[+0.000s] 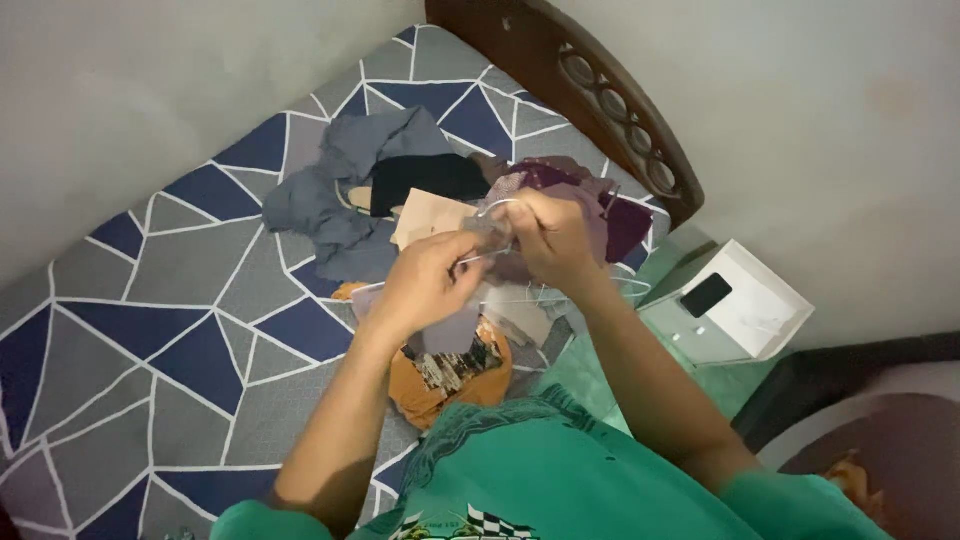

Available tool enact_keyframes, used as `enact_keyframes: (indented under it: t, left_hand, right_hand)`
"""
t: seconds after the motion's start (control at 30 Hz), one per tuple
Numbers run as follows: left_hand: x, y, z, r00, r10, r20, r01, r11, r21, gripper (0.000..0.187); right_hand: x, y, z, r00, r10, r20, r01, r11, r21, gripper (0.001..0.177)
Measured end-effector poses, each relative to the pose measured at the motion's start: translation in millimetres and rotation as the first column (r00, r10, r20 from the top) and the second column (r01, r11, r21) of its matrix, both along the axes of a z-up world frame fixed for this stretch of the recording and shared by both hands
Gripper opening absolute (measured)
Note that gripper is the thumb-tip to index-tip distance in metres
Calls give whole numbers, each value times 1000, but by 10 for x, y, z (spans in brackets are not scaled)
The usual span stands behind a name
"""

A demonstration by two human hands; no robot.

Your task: The person picks up pieces of clothing from a bed, places them onto hangers, and hangs the hangers on a clothes rack.

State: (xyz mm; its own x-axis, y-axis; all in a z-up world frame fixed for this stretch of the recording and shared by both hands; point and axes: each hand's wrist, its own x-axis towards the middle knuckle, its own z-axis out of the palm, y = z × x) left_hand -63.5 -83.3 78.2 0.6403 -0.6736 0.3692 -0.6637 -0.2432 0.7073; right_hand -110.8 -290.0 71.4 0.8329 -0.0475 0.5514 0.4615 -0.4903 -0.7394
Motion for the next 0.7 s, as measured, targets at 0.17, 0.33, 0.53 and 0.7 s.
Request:
enact_keyframes:
  t: [0.17,0.33,0.53,0.7]
  left_hand:
    - [93,68,-206,995,96,-20,-97,994,-55,15]
    - [147,238,-526,941,291,-174,-295,955,5,18]
    - [189,409,-944,860,449,-244,-437,893,107,18]
    - [292,338,-1259,829,501,-249,-488,865,117,20]
  right_hand:
    - [-3,-14,-18,1000,24,16,-25,995,97,20]
    - [-6,-320,-347,990,-143,-8,139,945,296,17]
    - [340,-818,-1250,908,-258,-329,355,892,280,11]
    - [676,-1023,-2573,864,-283,-417,256,959,-121,20]
